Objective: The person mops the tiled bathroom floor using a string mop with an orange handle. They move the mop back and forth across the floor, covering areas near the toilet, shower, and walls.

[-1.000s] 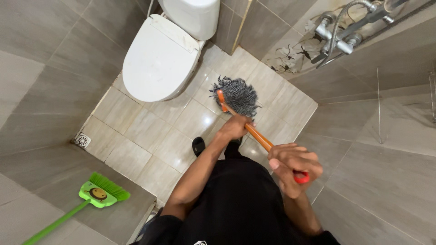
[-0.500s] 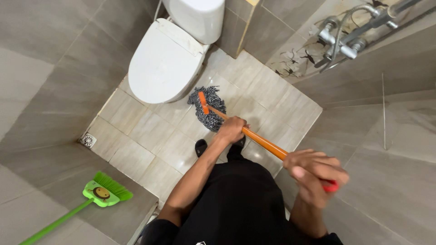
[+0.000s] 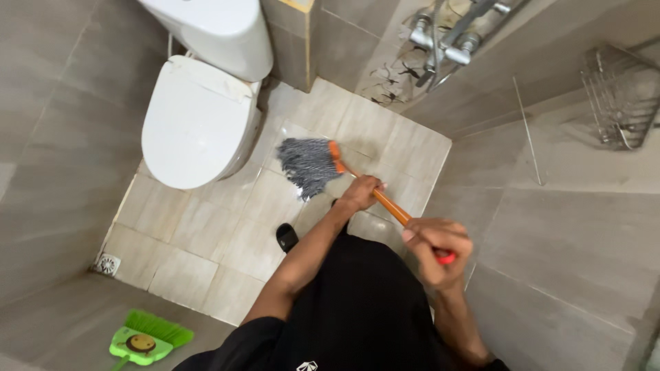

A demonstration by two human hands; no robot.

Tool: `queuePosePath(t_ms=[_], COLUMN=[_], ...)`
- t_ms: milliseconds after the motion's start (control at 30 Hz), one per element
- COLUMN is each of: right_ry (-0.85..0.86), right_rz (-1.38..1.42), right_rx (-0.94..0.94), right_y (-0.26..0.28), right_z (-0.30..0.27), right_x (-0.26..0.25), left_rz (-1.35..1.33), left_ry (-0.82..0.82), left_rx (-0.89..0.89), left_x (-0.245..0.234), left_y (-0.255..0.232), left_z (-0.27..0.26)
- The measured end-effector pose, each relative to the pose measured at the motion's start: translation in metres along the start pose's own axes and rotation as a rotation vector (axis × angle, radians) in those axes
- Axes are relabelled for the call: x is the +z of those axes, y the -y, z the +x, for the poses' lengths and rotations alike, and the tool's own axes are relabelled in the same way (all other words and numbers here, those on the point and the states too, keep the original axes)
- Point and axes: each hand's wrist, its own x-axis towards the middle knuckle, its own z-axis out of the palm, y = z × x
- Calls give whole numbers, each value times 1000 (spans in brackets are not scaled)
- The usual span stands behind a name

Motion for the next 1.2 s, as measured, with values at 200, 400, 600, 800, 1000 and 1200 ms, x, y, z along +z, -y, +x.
queuePosePath(t_ms=[200,400,600,800,1000,1200], right_ry=[57,36,-25,63,73,43], right_rz=[-193,-233,-102,-50,102,157], right_rx=[-32,-99,-105,-93,-110,-100], right_y=[19,33,7,-30,-39,-38], right_z=[3,9,8,12,16,17], right_x=[-18,-31,-19,15,57,98], left_rz=[-265,-295,-256,-131,-29,47], left_ry=[111,185,202,217,309,359], left_rx=[167,166,138,-58,-59,-109], left_x=[44,28,10,-35,-95,-145], left_y=[-66,-118,-71,-1,39,75], left_z=[50,71,60,14,-16,-50])
